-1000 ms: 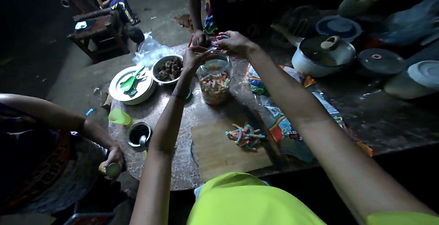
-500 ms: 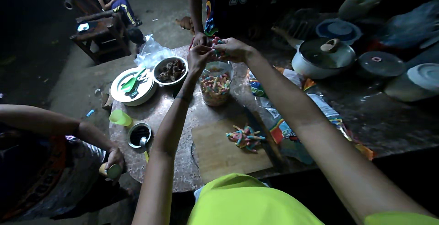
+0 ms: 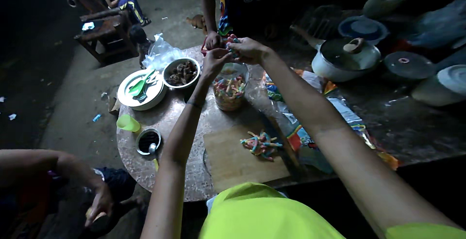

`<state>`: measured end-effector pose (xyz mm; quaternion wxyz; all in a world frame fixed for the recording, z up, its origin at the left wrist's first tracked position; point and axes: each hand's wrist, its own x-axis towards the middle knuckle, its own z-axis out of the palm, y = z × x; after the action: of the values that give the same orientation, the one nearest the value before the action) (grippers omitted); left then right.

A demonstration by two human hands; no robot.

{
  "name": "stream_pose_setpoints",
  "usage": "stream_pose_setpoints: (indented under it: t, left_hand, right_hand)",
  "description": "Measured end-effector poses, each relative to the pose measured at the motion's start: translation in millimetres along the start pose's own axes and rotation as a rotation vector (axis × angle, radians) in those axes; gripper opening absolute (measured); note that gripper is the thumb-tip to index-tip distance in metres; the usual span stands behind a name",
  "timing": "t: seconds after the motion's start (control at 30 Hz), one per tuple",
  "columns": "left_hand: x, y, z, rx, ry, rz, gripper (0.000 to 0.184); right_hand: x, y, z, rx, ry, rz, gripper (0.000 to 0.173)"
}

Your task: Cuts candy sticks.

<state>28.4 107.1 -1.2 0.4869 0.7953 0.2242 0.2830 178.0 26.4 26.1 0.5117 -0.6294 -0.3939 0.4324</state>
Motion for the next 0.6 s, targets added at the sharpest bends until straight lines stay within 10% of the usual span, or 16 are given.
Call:
stream_pose_setpoints:
  t: [0.33, 0.6]
  left_hand:
    - [-2, -2, -6, 0.031, 0.155, -0.074, 0.025]
    - [5, 0, -7, -0.052, -0.074, -0.121, 0.026]
  right_hand:
    - [2, 3, -4, -0.094, 0.025, -0.036, 0.036]
    - [-2, 6, -5, 0.020, 0.033, 0.021, 0.036]
